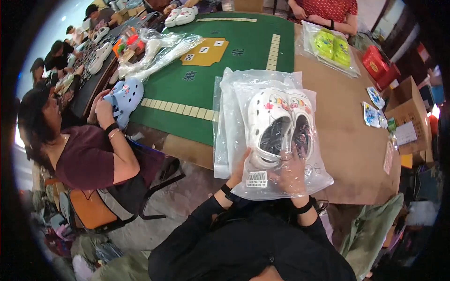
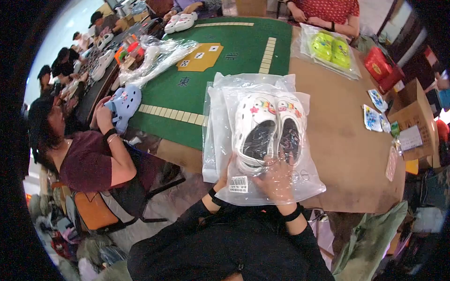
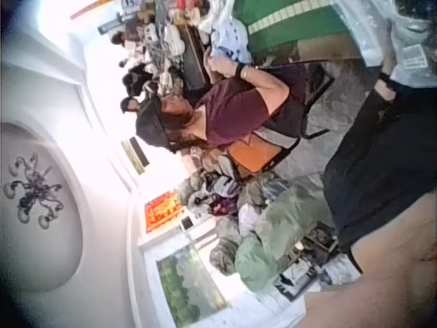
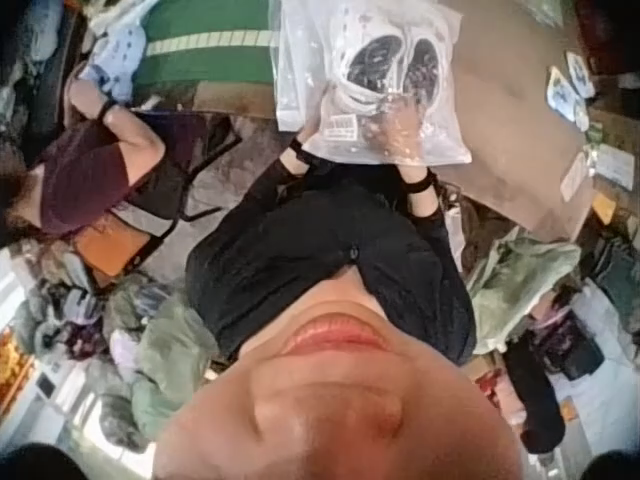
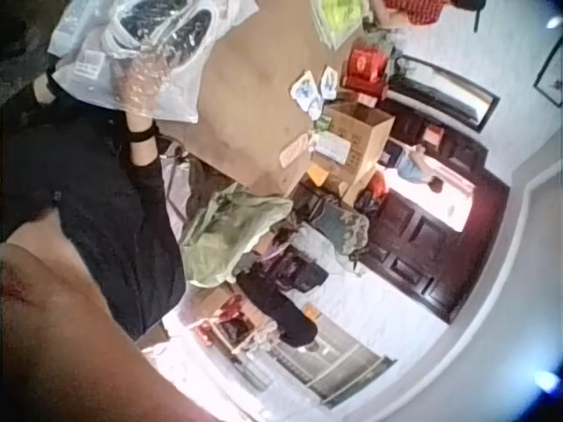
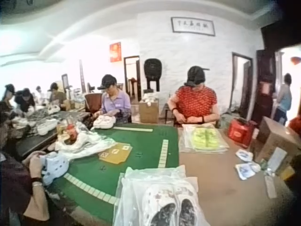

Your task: The recorder is inspecting and packaging pairs of white and colorful clogs in a manufacturing or warehouse setting.

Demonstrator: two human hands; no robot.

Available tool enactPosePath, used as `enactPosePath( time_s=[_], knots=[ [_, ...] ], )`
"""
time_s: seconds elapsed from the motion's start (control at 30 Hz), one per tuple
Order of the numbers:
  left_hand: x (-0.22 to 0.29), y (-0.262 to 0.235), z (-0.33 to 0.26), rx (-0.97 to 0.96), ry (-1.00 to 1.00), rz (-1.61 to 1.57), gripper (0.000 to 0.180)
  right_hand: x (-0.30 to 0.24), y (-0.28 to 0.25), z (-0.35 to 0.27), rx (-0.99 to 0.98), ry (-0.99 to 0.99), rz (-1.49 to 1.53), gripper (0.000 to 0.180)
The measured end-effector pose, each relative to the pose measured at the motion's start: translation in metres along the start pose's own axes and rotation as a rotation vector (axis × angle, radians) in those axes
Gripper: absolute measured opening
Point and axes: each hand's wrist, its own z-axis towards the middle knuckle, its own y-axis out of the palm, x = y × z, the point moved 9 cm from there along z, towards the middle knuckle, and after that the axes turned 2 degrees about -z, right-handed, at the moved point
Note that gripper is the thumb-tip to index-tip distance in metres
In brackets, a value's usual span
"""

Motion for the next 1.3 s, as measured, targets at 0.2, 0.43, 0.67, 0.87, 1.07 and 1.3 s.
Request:
enactPosePath(
  time_s=[0.2,0.43,0.67,0.87,1.07,1.3],
  knots=[
    [-0.007,-0.004,0.008,-0.073,-0.032,-0.077,0.064,-0.006,-0.001,-0.003,0.02,-0.065,-0.001,0.064],
    [0.027,0.041,-0.045,-0.073,-0.23,0.288,0.046,0.011,0.002,-0.024,0.025,-0.098,0.027,0.075],
    [0.23,0.03,-0.116,-0.003,0.634,0.387,0.043,0.031,-0.004,-0.059,0.101,-0.092,0.144,0.076],
    [0.138,0.031,-0.079,-0.037,0.763,1.234,0.074,0.006,-0.013,-0.008,0.192,-0.01,0.219,0.077],
    [0.031,0.088,-0.084,-0.036,0.661,1.739,0.104,0.042,-0.015,-0.034,0.292,0.133,0.214,0.078],
    [0.028,0.084,-0.079,-0.028,0.736,1.533,0.105,0.044,-0.022,-0.027,0.371,0.143,0.149,0.08]
  ],
)
